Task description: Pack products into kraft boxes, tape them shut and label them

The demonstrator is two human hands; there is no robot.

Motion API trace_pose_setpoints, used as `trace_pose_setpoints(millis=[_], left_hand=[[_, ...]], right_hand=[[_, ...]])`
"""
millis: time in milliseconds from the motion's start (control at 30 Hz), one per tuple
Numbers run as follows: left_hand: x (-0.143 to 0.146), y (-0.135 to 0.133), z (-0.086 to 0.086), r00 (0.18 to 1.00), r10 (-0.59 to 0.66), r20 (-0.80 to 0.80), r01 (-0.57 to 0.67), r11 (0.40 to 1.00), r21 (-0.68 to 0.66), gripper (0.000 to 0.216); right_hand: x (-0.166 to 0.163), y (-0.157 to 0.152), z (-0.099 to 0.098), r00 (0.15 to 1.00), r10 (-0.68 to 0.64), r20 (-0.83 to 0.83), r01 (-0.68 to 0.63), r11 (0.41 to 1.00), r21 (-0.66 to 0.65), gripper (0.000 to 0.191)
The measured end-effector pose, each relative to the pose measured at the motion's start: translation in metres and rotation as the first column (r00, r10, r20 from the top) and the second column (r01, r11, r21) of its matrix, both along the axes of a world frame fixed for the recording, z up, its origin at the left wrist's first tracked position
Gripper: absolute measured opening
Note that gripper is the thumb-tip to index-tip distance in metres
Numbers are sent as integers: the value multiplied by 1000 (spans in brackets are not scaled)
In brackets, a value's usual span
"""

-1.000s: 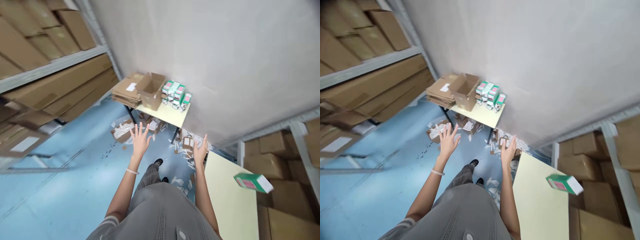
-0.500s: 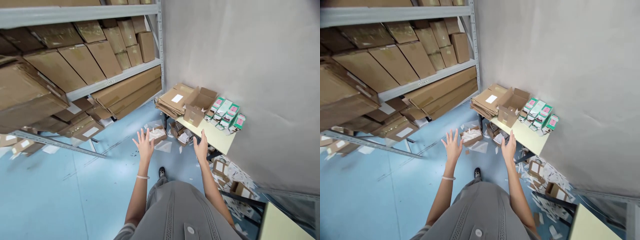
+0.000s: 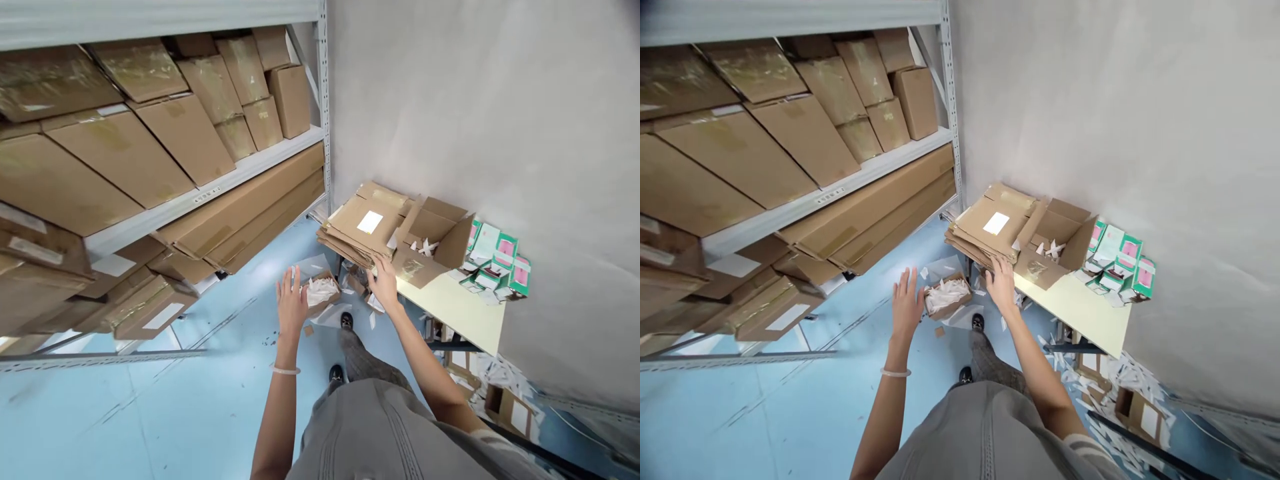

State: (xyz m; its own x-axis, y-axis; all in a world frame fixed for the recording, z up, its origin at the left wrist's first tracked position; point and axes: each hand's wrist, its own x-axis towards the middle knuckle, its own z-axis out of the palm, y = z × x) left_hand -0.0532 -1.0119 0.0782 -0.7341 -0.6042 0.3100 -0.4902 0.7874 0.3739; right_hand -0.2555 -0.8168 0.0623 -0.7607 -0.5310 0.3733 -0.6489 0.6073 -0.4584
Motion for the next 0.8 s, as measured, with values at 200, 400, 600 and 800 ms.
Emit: trace_pose_setpoints(millis=[200, 400, 600, 800], left_hand=[[-51, -72, -15, 1000, 27, 9, -27, 999, -47, 54], [-107, -137, -20, 1000, 21, 19, -21, 999, -35, 55], [-154, -186, -47, 995, -83, 49, 80, 996, 49, 58], [-195, -244, -62, 952, -303, 48, 297, 949, 107, 58]], right_hand=[[-102, -95, -35, 994, -45, 104, 11, 951, 309, 58], [-163, -168, -58, 979, -95, 180, -22, 832, 554, 64], [-170, -196, -77, 973, -187, 134, 57, 759, 648, 69], [-171, -216, -82, 980, -186, 63, 86, 697, 711, 70]])
